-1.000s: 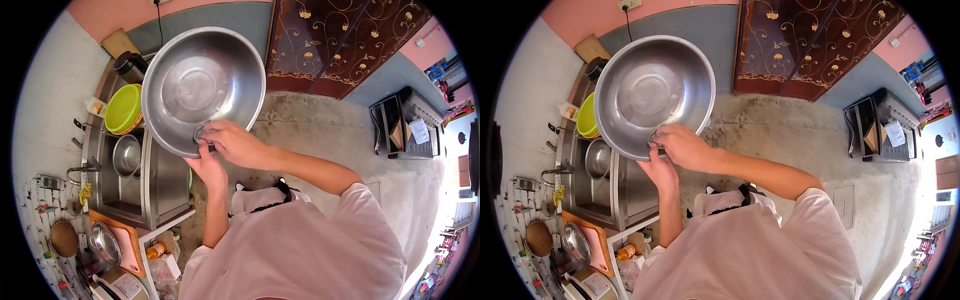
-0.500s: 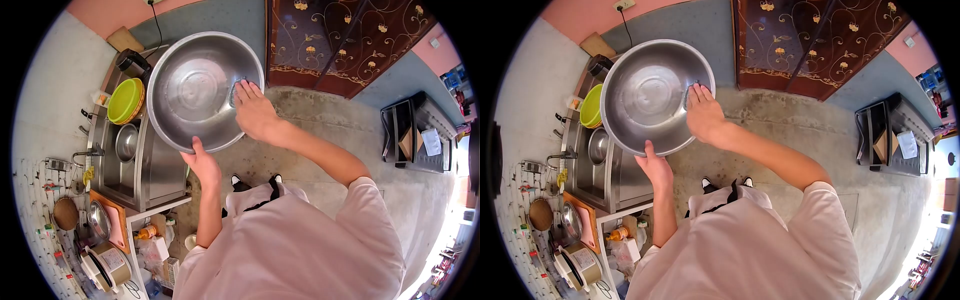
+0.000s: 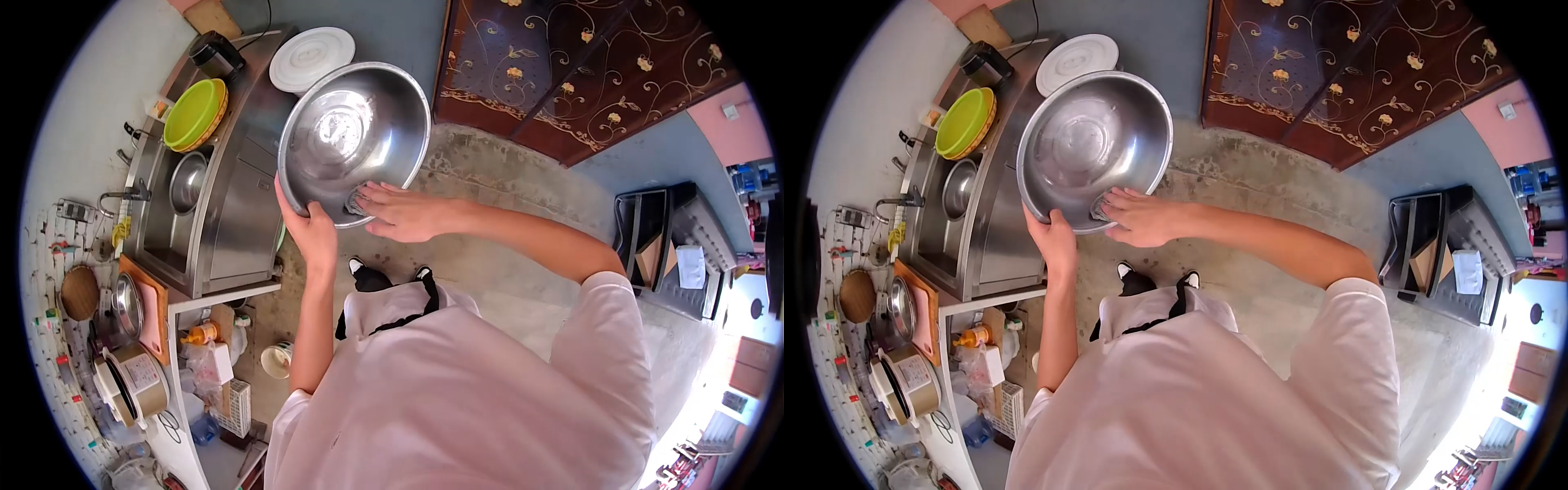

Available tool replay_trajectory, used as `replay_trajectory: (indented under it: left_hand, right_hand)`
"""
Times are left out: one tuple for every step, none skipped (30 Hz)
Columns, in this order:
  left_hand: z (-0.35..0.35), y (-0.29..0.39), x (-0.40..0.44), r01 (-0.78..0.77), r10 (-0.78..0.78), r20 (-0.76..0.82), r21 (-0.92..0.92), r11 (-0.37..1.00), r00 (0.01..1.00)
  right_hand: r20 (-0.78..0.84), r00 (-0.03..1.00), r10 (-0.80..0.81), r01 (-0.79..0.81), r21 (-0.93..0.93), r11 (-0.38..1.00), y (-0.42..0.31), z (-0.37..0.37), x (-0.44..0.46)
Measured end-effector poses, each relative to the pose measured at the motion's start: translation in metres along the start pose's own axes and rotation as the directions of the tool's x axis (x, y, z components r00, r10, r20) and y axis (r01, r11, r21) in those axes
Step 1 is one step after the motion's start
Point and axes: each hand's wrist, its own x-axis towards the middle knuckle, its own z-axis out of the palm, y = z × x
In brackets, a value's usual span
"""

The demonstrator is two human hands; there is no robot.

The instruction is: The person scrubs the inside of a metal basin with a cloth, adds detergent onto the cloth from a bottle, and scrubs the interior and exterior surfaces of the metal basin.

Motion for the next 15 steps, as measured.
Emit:
replay_trajectory:
  left_hand:
    - [-0.005, -0.005, -0.002, 0.009, -0.009, 0.002, -0.001, 1.000, 1.000]
    - [-0.009, -0.007, -0.004, 0.022, -0.022, -0.020, 0.005, 1.000, 1.000]
    - [-0.014, -0.008, -0.007, 0.025, -0.024, -0.022, 0.048, 0.999, 0.999]
    - [-0.017, -0.009, -0.009, 0.026, -0.025, -0.019, 0.088, 0.996, 1.000]
    - [-0.018, -0.016, -0.008, 0.028, -0.024, -0.029, 0.113, 0.993, 0.999]
    - [-0.018, -0.016, -0.007, 0.037, -0.032, -0.047, 0.110, 0.993, 0.998]
    - [-0.018, -0.015, -0.006, 0.049, -0.044, -0.060, 0.075, 0.996, 0.997]
    - [-0.019, -0.015, -0.006, 0.061, -0.059, -0.069, 0.040, 0.997, 0.996]
    - [-0.023, -0.020, -0.004, 0.071, -0.067, -0.060, 0.061, 0.996, 0.996]
    - [-0.029, -0.024, -0.004, 0.078, -0.074, -0.075, 0.058, 0.995, 0.994]
    - [-0.036, -0.026, -0.005, 0.093, -0.090, -0.059, 0.058, 0.994, 0.994]
    - [-0.044, -0.027, -0.005, 0.109, -0.107, -0.041, 0.058, 0.992, 0.993]
    - [-0.052, -0.031, -0.002, 0.112, -0.109, -0.046, 0.053, 0.992, 0.993]
    - [-0.058, -0.037, 0.002, 0.095, -0.092, -0.038, 0.071, 0.993, 0.995]
    - [-0.062, -0.041, 0.003, 0.080, -0.078, -0.031, 0.083, 0.993, 0.996]
  right_hand:
    - [-0.006, 1.000, -0.026, 0.025, -0.161, 0.987, 0.006, 0.005, 0.001]
    - [0.015, 0.999, -0.042, 0.044, -0.156, 0.987, 0.019, 0.004, 0.001]
    - [-0.079, 0.995, 0.063, -0.096, -0.543, 0.834, 0.031, -0.006, 0.002]
    - [-0.211, 0.971, 0.114, -0.239, -0.819, 0.522, 0.038, -0.015, 0.003]
    - [-0.249, 0.961, 0.123, -0.276, -0.799, 0.534, 0.041, -0.021, 0.005]
    - [-0.234, 0.966, 0.113, -0.257, -0.806, 0.533, 0.035, -0.018, 0.010]
    - [-0.106, 0.980, 0.166, -0.196, -0.597, 0.778, 0.023, -0.010, 0.018]
    - [0.037, 0.983, 0.181, -0.161, -0.311, 0.937, 0.013, -0.002, 0.023]
    - [0.047, 0.997, -0.065, 0.065, 0.002, 0.998, 0.008, 0.009, 0.028]
    - [0.061, 0.996, -0.073, 0.073, 0.000, 0.997, 0.011, 0.010, 0.032]
    - [0.142, 0.988, -0.067, 0.080, -0.090, 0.993, 0.016, 0.006, 0.037]
    - [0.221, 0.974, -0.053, 0.093, -0.176, 0.980, 0.022, 0.001, 0.041]
    - [0.054, 0.997, -0.053, 0.072, -0.492, 0.867, 0.038, 0.002, 0.042]
    - [0.058, 0.997, -0.045, 0.068, -0.495, 0.866, 0.049, 0.008, 0.048]
    - [-0.012, 1.000, 0.029, -0.030, -0.649, 0.760, 0.044, 0.003, 0.054]
